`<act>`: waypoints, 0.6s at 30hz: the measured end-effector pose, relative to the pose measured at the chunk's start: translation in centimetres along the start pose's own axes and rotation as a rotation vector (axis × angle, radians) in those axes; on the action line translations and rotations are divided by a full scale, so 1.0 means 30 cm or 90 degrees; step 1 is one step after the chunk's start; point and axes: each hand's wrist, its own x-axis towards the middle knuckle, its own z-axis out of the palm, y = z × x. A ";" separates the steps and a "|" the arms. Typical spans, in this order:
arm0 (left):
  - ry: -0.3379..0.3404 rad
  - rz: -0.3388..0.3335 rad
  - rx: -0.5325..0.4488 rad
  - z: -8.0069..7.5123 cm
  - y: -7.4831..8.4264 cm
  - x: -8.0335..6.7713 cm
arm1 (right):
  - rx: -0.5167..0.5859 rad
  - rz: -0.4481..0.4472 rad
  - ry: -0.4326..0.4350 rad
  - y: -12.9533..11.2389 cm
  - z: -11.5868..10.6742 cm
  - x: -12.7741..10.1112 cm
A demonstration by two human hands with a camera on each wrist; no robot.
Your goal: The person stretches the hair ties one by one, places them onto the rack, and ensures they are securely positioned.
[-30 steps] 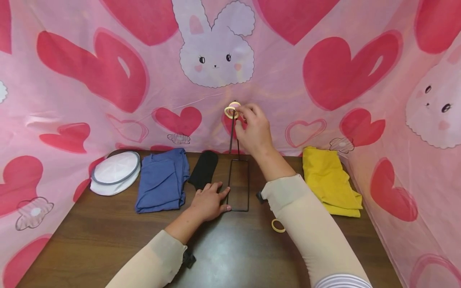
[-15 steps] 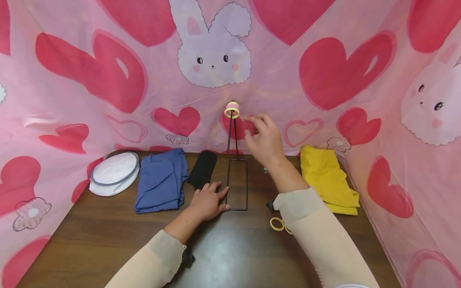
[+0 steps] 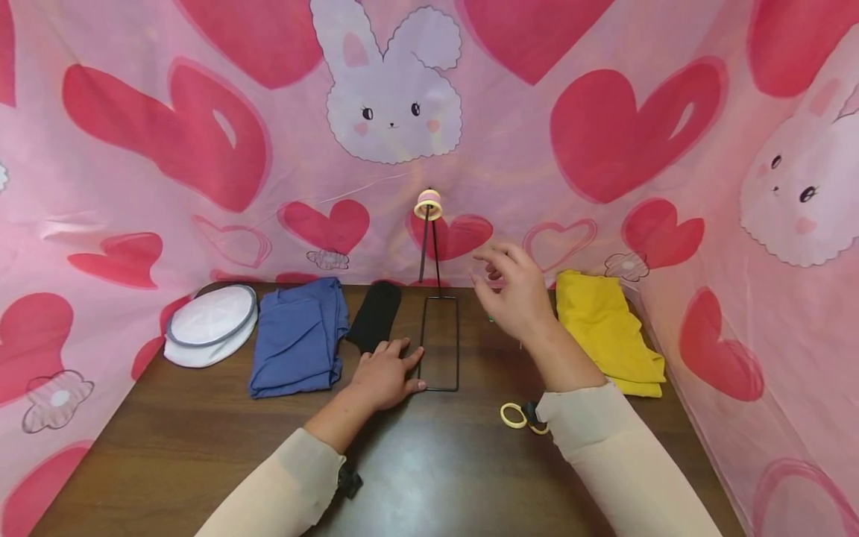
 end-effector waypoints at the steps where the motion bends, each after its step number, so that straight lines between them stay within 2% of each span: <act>1: 0.000 0.000 0.000 0.000 -0.001 0.001 | 0.004 0.002 -0.004 -0.003 -0.007 -0.010; 9: 0.003 0.000 0.001 0.002 -0.002 0.000 | 0.026 0.014 -0.015 -0.031 -0.052 -0.088; 18: 0.005 -0.002 0.000 0.009 -0.003 0.003 | 0.032 0.011 -0.047 -0.027 -0.094 -0.169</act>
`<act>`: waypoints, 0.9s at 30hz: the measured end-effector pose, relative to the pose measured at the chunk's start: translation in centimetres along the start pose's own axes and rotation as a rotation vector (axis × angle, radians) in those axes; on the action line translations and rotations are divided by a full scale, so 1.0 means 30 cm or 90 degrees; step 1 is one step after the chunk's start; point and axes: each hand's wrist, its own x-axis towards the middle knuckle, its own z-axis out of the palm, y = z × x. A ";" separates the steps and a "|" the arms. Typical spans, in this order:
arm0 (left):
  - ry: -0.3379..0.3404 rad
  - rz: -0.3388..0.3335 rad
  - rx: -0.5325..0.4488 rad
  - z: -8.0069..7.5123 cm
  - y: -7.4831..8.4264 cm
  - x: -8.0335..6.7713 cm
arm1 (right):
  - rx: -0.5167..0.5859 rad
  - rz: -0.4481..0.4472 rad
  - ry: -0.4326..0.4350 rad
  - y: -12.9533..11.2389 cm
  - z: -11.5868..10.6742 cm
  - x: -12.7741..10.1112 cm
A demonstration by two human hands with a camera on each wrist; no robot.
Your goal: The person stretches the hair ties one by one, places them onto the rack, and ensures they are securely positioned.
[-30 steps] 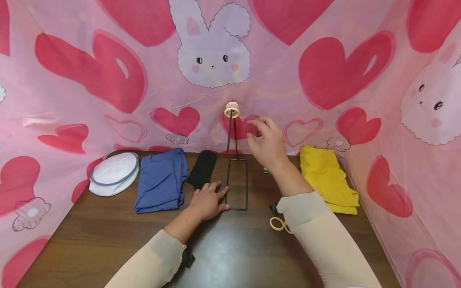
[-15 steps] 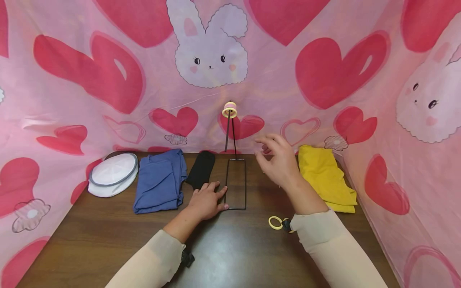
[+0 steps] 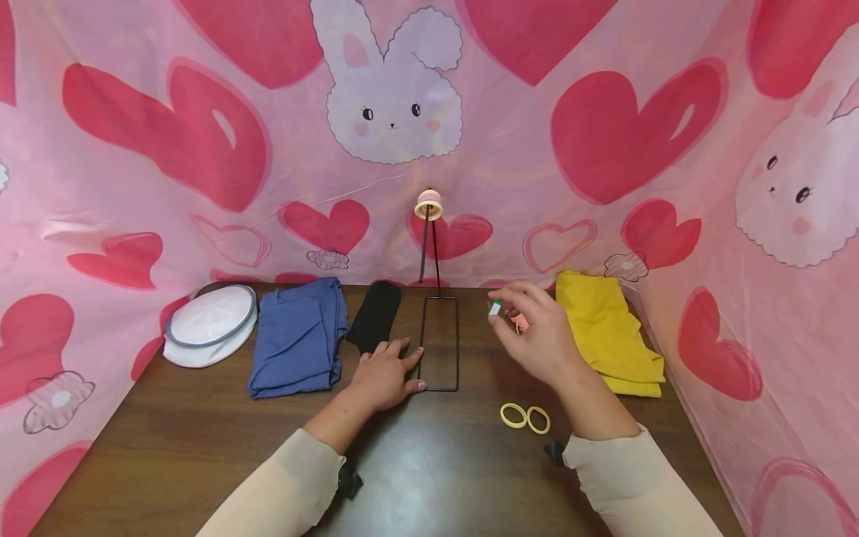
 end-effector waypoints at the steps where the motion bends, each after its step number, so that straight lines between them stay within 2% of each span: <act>1: 0.000 0.000 -0.001 0.001 0.000 0.000 | -0.002 -0.002 -0.005 0.003 -0.003 -0.010; 9: -0.003 -0.002 -0.005 0.003 -0.002 0.000 | -0.009 -0.019 -0.074 0.030 -0.022 -0.087; 19: -0.004 0.000 -0.007 0.003 -0.003 -0.002 | -0.049 0.018 -0.161 0.054 -0.044 -0.179; 27: -0.005 0.000 -0.007 0.000 -0.001 -0.003 | -0.047 0.017 -0.233 0.076 -0.048 -0.251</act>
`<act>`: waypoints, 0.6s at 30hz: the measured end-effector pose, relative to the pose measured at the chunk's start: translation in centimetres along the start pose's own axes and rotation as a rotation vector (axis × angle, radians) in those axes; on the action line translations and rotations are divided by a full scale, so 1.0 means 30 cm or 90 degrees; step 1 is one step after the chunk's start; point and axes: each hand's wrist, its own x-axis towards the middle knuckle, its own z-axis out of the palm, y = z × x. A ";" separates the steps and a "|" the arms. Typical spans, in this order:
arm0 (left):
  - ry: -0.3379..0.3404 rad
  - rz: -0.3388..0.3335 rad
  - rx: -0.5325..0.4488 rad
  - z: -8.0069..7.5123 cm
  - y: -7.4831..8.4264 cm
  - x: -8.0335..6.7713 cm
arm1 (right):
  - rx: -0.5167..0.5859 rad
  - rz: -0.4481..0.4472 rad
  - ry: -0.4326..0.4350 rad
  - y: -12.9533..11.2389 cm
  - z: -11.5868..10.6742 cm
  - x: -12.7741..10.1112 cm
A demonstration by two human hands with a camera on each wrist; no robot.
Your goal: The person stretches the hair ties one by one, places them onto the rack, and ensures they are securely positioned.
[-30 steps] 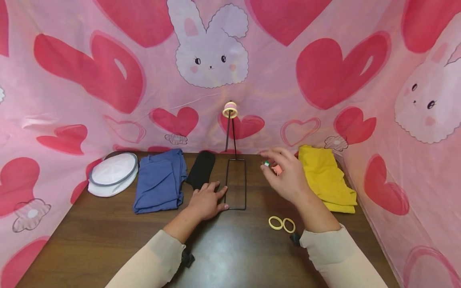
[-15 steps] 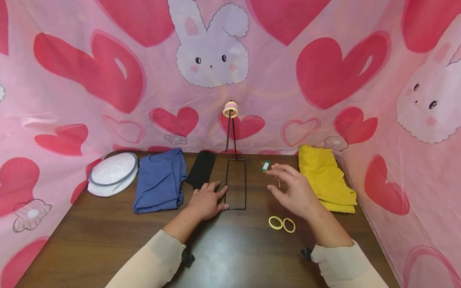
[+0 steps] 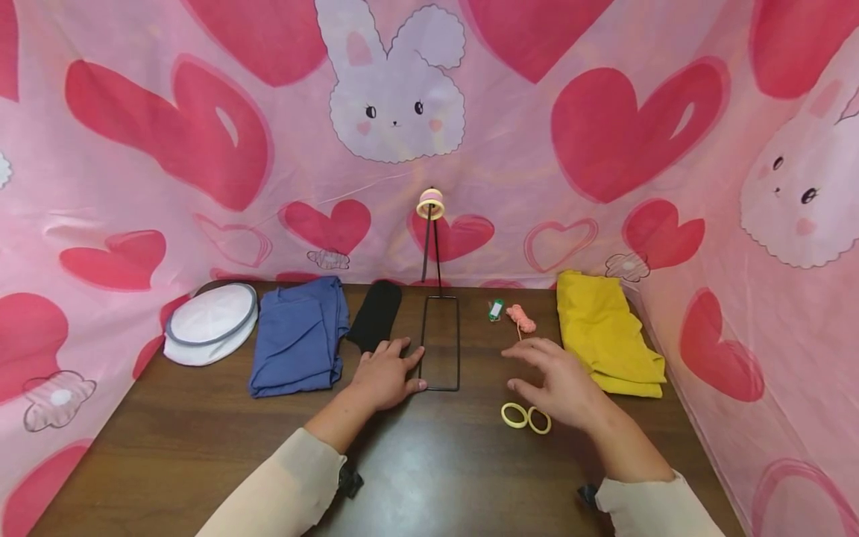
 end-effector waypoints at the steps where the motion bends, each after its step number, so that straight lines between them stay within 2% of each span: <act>1: -0.001 0.000 0.001 -0.001 0.000 -0.001 | -0.004 0.001 -0.008 0.004 0.004 -0.009; 6: -0.006 -0.004 0.001 -0.003 0.000 -0.001 | -0.022 -0.001 -0.043 0.022 0.026 -0.050; 18: -0.003 -0.003 -0.010 -0.008 0.004 -0.006 | 0.004 0.072 -0.221 0.044 0.063 -0.106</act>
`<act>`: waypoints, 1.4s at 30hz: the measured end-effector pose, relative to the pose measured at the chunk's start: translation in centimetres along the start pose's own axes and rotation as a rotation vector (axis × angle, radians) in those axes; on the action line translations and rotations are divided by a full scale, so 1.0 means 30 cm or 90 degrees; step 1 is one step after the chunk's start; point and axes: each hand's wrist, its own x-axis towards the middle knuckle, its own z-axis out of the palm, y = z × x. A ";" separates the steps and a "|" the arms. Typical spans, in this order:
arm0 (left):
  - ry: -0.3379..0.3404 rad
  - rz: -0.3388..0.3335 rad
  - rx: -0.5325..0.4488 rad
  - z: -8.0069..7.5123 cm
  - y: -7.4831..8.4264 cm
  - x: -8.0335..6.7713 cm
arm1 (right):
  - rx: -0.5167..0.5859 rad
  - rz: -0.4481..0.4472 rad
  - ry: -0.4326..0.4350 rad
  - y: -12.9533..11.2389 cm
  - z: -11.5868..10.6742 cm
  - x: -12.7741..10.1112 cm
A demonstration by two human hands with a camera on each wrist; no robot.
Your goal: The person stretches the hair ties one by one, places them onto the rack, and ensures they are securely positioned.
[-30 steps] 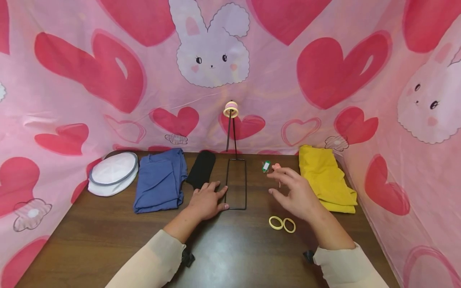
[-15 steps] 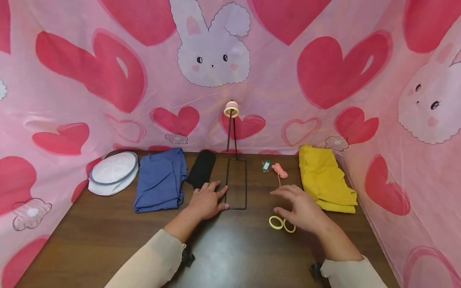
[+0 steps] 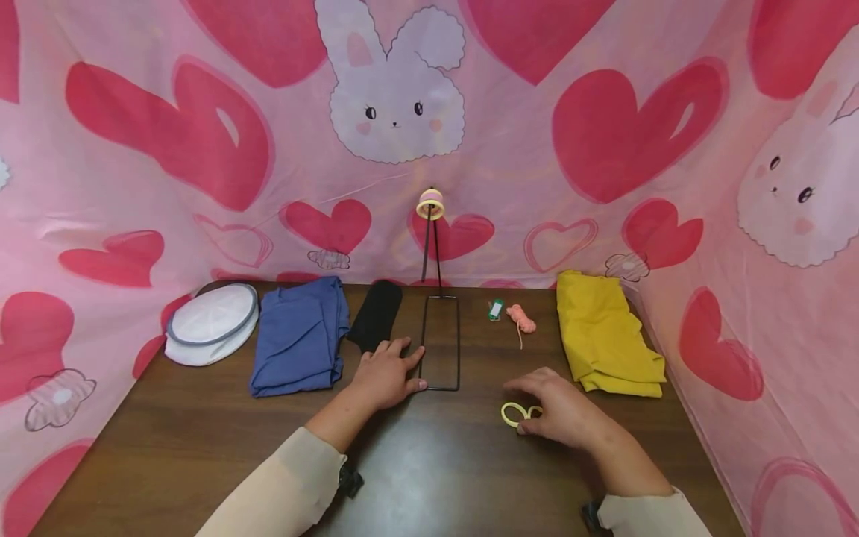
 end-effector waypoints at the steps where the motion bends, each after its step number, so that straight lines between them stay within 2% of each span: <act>1: 0.001 0.000 -0.001 0.000 0.000 0.000 | 0.001 0.003 -0.008 0.002 0.001 -0.001; 16: 0.000 0.000 -0.003 -0.003 0.001 -0.005 | -0.011 0.023 -0.062 -0.001 0.023 0.024; 25: 0.010 0.006 0.006 0.000 0.000 -0.002 | -0.034 0.026 -0.075 -0.013 0.019 0.053; 32: 0.006 0.004 0.002 -0.005 -0.002 -0.001 | -0.036 0.000 -0.038 -0.029 0.016 0.073; 42: 0.003 0.004 0.000 -0.009 -0.002 -0.002 | -0.038 -0.081 0.036 -0.081 -0.010 0.127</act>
